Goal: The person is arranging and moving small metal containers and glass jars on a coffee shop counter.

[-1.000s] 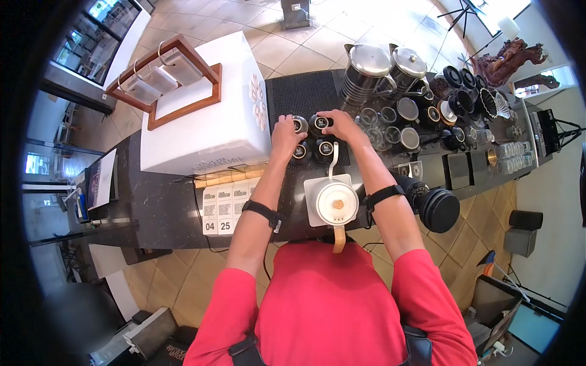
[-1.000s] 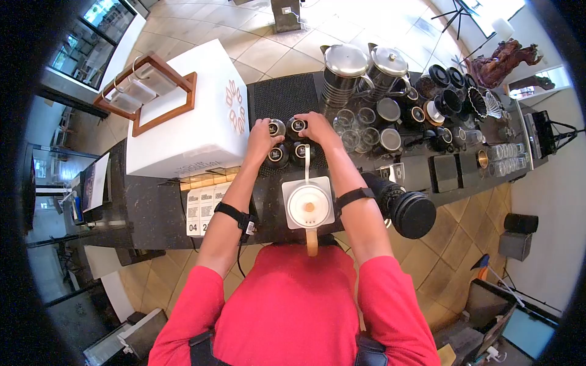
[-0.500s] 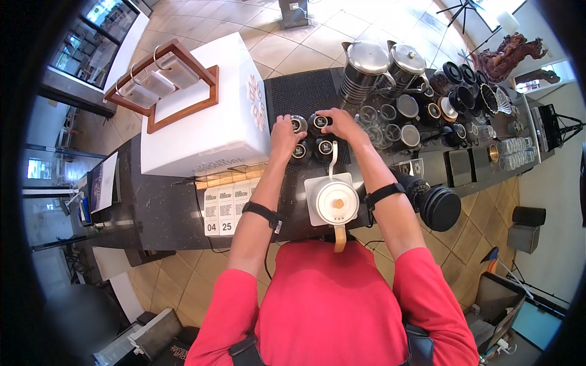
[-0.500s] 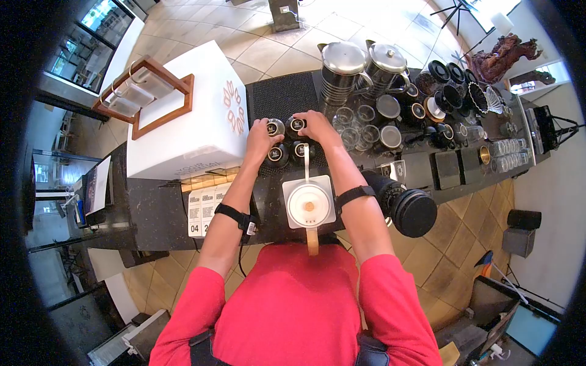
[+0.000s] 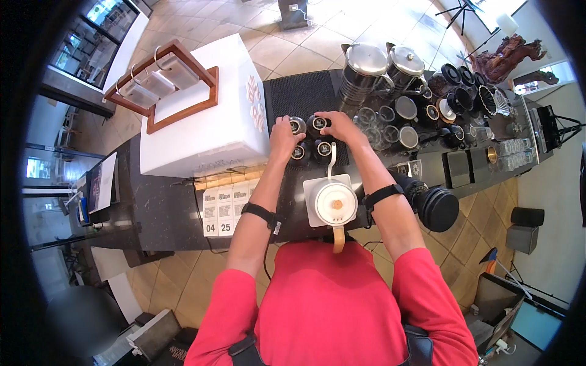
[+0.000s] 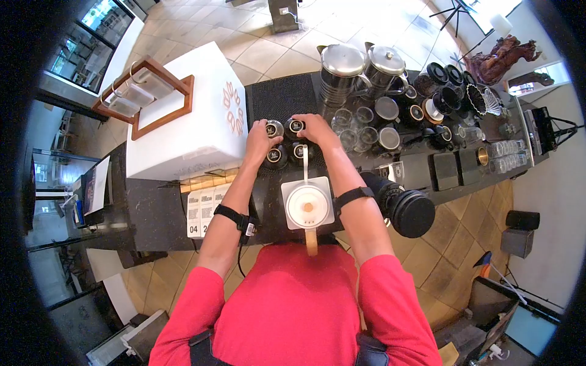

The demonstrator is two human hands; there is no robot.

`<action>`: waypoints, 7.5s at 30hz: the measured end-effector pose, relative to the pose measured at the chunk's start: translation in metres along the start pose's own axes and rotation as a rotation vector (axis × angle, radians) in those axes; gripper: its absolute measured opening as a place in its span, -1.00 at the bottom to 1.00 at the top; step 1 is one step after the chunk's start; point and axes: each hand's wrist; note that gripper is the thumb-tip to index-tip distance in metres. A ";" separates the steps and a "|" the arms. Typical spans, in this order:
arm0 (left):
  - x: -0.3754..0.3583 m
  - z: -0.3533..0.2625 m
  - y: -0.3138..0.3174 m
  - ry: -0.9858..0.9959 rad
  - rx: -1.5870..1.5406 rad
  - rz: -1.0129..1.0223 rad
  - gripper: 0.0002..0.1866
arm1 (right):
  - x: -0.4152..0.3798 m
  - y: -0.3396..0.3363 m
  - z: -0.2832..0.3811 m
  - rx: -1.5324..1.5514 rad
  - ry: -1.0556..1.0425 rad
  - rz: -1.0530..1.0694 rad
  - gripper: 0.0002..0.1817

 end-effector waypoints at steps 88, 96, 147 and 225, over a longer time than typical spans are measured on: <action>-0.142 -0.754 0.397 0.788 -0.454 0.506 -0.80 | -0.861 -0.382 -0.468 0.674 0.808 -1.069 -0.67; -0.093 -0.852 0.461 0.753 -0.337 0.336 -0.78 | -0.818 -0.564 -0.601 0.567 0.494 -0.949 -0.68; 0.116 -0.971 0.651 0.281 0.058 0.427 -0.09 | -0.348 -0.771 -0.771 -0.518 0.400 0.096 -0.14; -0.742 -0.620 0.298 -0.345 -1.144 -1.541 -0.23 | -0.601 -0.282 -0.190 1.066 -0.199 1.176 -0.18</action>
Point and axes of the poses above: each hand's wrist, its own x-axis towards the middle knuckle, its own y-axis out of the palm, z = x × y, and after that the axes turned 1 degree about z, right-handed
